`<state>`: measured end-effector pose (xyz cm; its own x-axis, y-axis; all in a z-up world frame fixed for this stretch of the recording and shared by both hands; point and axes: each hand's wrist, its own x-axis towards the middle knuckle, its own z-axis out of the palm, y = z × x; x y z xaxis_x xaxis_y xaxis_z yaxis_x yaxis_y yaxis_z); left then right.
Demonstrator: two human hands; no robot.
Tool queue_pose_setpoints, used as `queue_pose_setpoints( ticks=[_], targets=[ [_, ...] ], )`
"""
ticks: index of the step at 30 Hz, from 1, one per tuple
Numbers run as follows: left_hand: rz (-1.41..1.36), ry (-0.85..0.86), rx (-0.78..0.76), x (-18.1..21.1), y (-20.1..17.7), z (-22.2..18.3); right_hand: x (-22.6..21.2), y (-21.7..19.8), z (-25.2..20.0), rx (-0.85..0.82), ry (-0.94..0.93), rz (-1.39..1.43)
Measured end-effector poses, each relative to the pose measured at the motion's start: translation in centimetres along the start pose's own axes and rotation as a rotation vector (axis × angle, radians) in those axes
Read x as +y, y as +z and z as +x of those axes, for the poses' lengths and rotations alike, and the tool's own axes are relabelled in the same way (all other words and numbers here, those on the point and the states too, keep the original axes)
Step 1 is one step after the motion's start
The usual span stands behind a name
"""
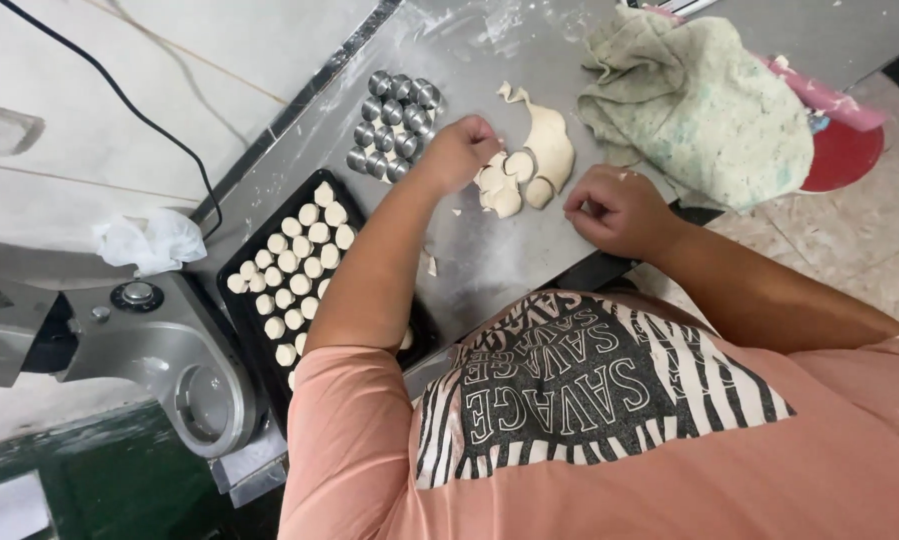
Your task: Cutting small circles of dough using a multi-ring cutter and arranging them onto a baking tray.
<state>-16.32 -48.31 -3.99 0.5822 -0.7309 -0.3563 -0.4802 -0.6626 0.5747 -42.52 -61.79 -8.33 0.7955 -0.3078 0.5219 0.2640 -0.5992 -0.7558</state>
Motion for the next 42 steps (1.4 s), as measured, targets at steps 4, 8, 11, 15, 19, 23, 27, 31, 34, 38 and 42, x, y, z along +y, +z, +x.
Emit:
queue_pose_setpoints(
  ticks=[4, 8, 11, 15, 19, 23, 27, 31, 34, 38, 42],
  targets=[
    [-0.273, -0.016, 0.154, -2.9, -1.4, -0.5, -0.1, -0.1, 0.2, 0.008, -0.022, 0.027],
    [-0.333, -0.061, 0.177, -4.3, -2.4, -2.5, 0.2, 0.1, -0.1, 0.002, -0.052, 0.001],
    [-0.408, -0.083, 0.174, -4.2, -2.5, -3.7, 0.3, 0.2, -0.2, -0.008, -0.047, -0.009],
    [-0.469, -0.015, 0.181, -2.7, -2.5, -5.4, 0.6, 0.5, -0.4, 0.0, -0.076, -0.054],
    [-0.525, 0.114, 0.129, 0.2, -2.3, -7.1, -0.2, 2.0, 1.6, -0.018, -0.187, -0.194],
    [-0.499, 0.125, 0.132, 1.1, -2.8, -7.6, -0.6, 3.9, 5.8, 0.057, -0.258, -0.395],
    [0.276, -0.178, -0.108, 1.9, -3.5, -8.4, -2.1, 4.5, 10.5, -0.417, 0.064, -0.642],
    [0.467, -0.078, 0.026, 0.0, -2.1, -7.6, -3.2, 5.7, 12.8, -0.788, 0.203, -0.827],
    [0.243, 0.379, 0.243, -5.3, 1.2, -4.0, -0.4, 7.8, 11.7, -0.732, 0.129, -0.811],
    [0.463, 0.408, 0.228, -6.6, 2.2, -2.9, -0.1, 8.4, 11.8, -0.752, 0.144, -0.734],
    [0.357, 0.369, 0.2, -5.4, 0.6, -5.3, -0.1, 8.5, 11.9, -0.682, 0.106, -0.561]
  ],
)
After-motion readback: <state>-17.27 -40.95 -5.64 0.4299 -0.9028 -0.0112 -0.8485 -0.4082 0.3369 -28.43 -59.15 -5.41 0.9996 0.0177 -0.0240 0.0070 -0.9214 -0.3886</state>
